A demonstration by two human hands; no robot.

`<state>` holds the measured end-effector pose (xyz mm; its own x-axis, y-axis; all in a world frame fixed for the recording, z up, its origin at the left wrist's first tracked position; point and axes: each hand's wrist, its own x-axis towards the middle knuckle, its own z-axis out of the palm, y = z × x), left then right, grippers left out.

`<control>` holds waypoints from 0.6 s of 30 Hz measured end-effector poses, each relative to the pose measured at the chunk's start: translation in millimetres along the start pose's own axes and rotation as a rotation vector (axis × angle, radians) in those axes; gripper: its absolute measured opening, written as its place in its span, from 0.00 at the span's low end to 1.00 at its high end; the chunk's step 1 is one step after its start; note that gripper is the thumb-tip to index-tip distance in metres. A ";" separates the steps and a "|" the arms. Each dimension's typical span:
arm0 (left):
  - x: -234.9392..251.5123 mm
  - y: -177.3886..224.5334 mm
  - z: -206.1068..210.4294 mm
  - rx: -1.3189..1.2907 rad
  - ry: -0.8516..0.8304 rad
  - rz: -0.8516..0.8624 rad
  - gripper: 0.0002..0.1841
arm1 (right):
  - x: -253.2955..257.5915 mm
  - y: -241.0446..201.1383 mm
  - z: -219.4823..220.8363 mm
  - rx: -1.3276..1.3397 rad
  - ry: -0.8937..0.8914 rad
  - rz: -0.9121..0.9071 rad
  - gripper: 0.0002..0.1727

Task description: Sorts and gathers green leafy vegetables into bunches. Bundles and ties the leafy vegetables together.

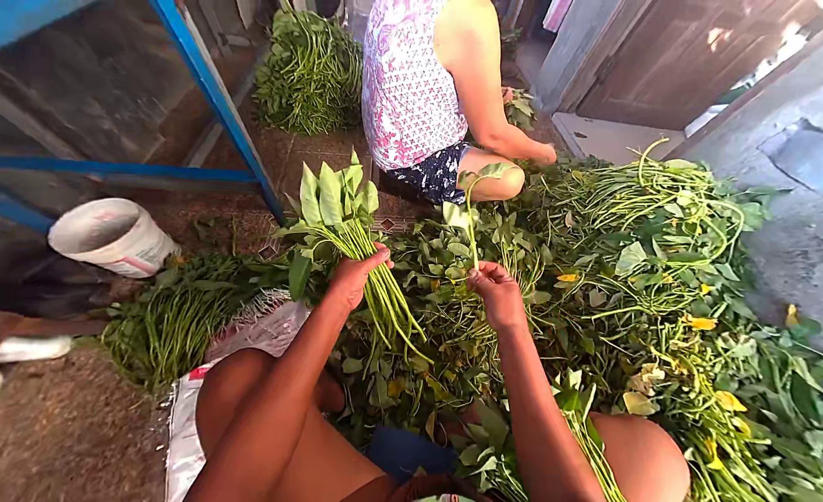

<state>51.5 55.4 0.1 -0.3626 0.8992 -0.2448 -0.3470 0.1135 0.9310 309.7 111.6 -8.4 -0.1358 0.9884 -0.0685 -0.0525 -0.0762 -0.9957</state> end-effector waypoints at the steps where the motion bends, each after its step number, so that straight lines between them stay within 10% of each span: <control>1: -0.7 -0.9 -1.7 -0.010 0.002 -0.003 0.07 | -11.6 1.5 8.9 -0.011 -0.046 -0.008 0.07; 18: -20.0 -0.3 -15.8 -0.188 -0.149 -0.150 0.16 | -68.3 9.1 55.5 -0.324 -0.595 -0.116 0.10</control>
<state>45.2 30.7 0.4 -0.1692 0.9321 -0.3203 -0.5464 0.1817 0.8175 263.6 36.1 -9.3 -0.6726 0.7400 -0.0066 0.1866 0.1609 -0.9692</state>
